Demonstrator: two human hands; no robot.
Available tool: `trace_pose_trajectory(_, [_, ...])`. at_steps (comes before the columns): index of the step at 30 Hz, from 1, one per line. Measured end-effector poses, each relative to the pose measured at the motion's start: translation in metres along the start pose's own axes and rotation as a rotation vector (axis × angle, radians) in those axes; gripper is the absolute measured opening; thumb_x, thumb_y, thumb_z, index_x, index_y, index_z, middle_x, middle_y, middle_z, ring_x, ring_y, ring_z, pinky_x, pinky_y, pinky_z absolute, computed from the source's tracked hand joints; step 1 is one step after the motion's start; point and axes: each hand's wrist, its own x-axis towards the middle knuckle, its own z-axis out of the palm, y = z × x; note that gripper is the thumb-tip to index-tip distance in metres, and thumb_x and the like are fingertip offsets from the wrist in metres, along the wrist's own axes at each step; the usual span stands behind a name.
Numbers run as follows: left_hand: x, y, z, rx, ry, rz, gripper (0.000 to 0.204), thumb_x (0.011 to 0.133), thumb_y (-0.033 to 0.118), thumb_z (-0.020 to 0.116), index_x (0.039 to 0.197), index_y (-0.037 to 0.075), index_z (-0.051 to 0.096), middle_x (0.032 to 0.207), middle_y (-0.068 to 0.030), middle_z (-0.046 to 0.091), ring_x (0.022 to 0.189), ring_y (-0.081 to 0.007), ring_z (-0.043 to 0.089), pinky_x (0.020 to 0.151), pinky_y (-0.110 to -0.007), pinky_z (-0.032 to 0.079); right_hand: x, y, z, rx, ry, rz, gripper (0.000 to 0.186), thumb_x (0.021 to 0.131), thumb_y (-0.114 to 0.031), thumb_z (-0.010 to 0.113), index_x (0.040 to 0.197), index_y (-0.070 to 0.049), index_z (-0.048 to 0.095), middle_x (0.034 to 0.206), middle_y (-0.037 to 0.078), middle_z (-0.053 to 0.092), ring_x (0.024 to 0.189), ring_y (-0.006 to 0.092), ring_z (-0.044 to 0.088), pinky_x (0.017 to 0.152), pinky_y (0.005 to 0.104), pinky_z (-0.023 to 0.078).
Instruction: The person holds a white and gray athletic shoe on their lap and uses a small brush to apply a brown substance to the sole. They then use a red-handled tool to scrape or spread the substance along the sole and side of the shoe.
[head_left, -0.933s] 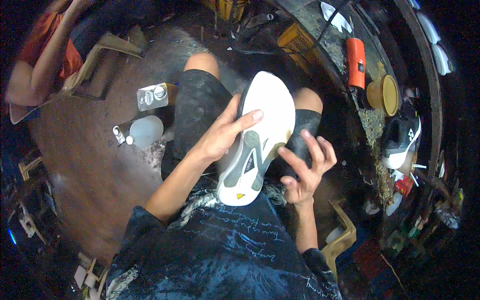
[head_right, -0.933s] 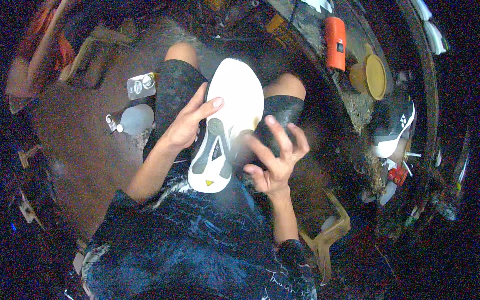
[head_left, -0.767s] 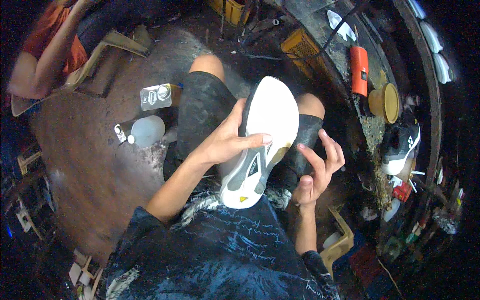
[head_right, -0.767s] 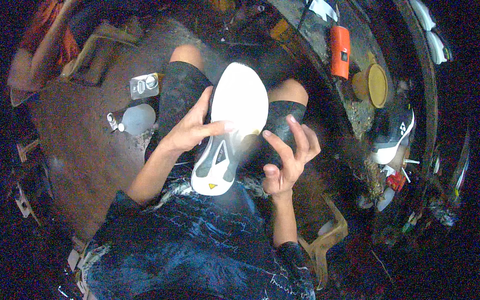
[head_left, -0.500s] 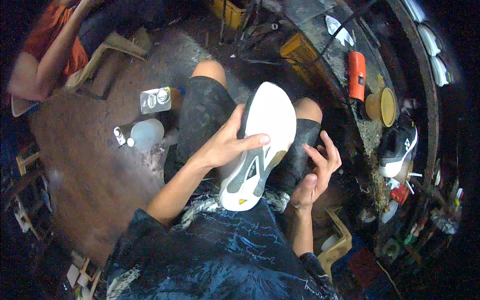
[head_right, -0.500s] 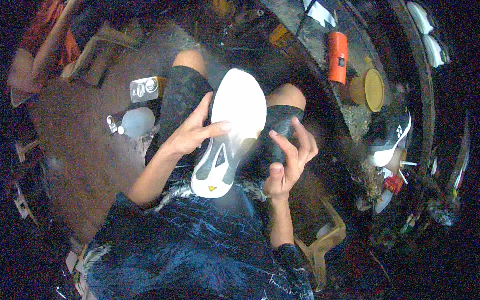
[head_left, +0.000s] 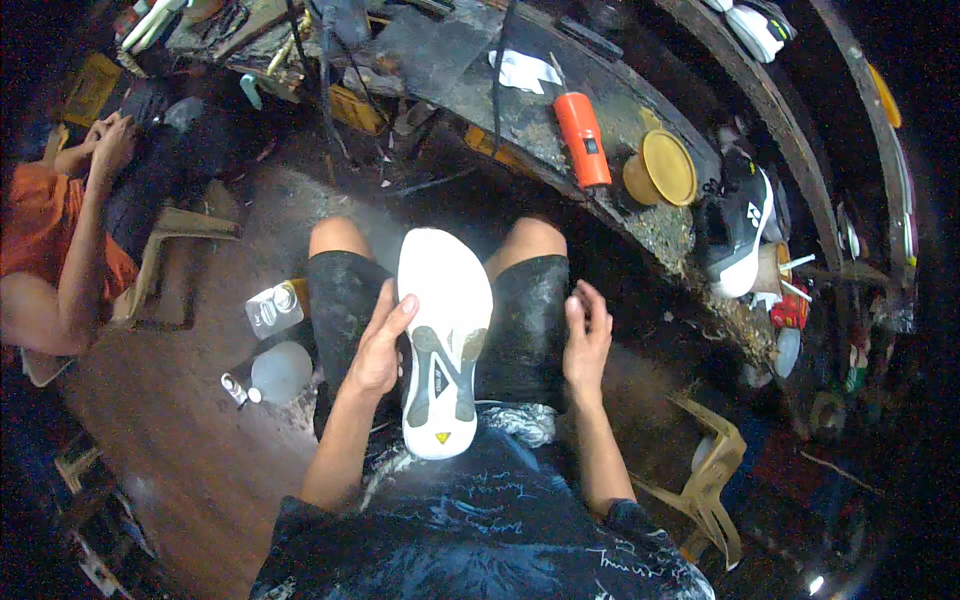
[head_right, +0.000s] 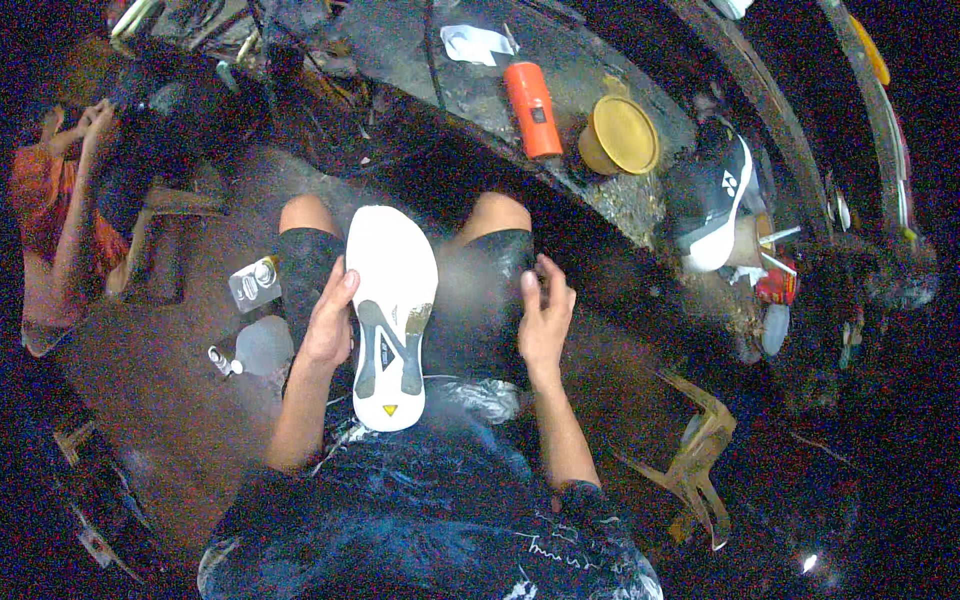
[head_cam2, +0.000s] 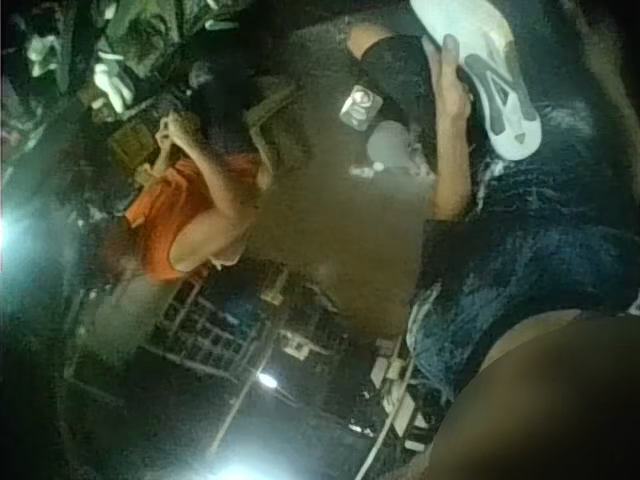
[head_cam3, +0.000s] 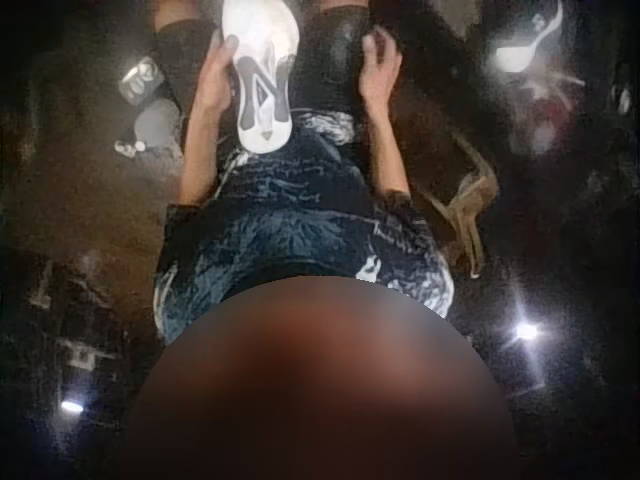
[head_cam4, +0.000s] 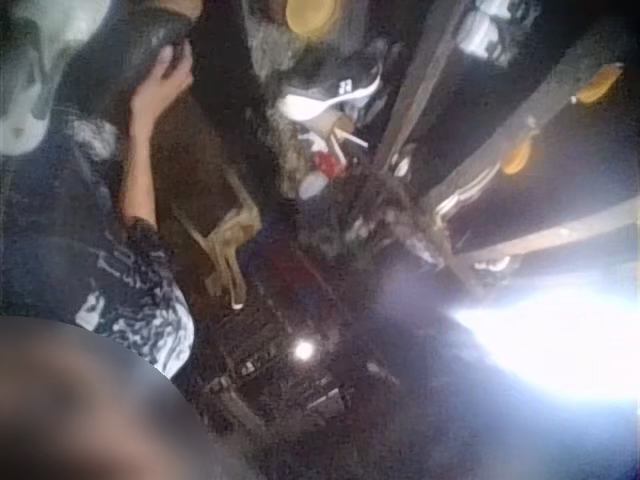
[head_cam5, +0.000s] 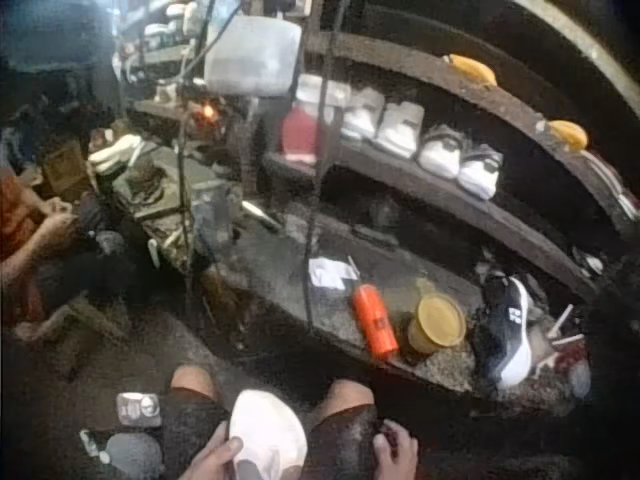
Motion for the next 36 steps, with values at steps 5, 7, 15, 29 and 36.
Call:
trace_pose_trajectory(5, [-0.002,-0.003,-0.002,0.045,0.028,-0.011,0.086,0.115,0.058,0.045,0.172,-0.002,0.021,0.171,-0.0207,0.037,0.159,-0.0316,0.033,0.13,-0.044,0.025,-0.019,0.019,0.01,-0.282,-0.106,-0.239,0.059,0.103,-0.036,0.075,0.153,-0.008,0.063,0.156,0.02,0.06,0.148,0.0384,0.05,0.125,0.0501,0.038])
trace_pose_trajectory(7, [-0.001,-0.004,-0.002,0.117,0.076,-0.035,0.094,0.115,0.064,0.04,0.173,-0.006,0.014,0.176,-0.023,0.029,0.164,-0.0333,0.025,0.134,-0.044,0.016,-0.019,0.022,0.005,-0.229,-0.108,-0.227,0.057,0.103,-0.038,0.074,0.151,-0.008,0.066,0.157,0.019,0.06,0.147,0.0393,0.049,0.127,0.0497,0.036])
trace_pose_trajectory(15, [-0.007,0.0,0.004,0.078,0.021,0.027,0.09,0.117,0.06,0.039,0.173,-0.005,0.015,0.173,-0.021,0.036,0.16,-0.0305,0.034,0.13,-0.04,0.027,-0.014,0.036,-0.005,-0.3,-0.132,-0.221,0.046,0.105,-0.04,0.071,0.135,-0.006,0.071,0.151,0.015,0.066,0.147,0.0402,0.049,0.127,0.0514,0.036])
trace_pose_trajectory(29, [-0.006,0.003,-0.006,-0.04,0.067,0.096,0.06,0.122,0.045,0.033,0.161,0.001,0.048,0.163,-0.0132,0.055,0.15,-0.0265,0.049,0.128,-0.043,0.033,-0.005,0.035,-0.016,-0.318,-0.052,-0.203,0.074,0.091,-0.058,0.083,0.14,-0.006,0.064,0.159,0.018,0.054,0.15,0.0434,0.041,0.123,0.0571,0.037])
trace_pose_trajectory(36, [-0.003,-0.001,-0.006,-0.039,0.118,0.104,0.06,0.122,0.044,0.035,0.161,0.001,0.048,0.163,-0.0131,0.055,0.151,-0.0271,0.048,0.128,-0.043,0.034,-0.002,0.028,-0.02,-0.728,-0.109,-0.244,0.076,0.093,-0.067,0.076,0.141,-0.009,0.07,0.162,0.023,0.051,0.155,0.0452,0.037,0.125,0.061,0.035])
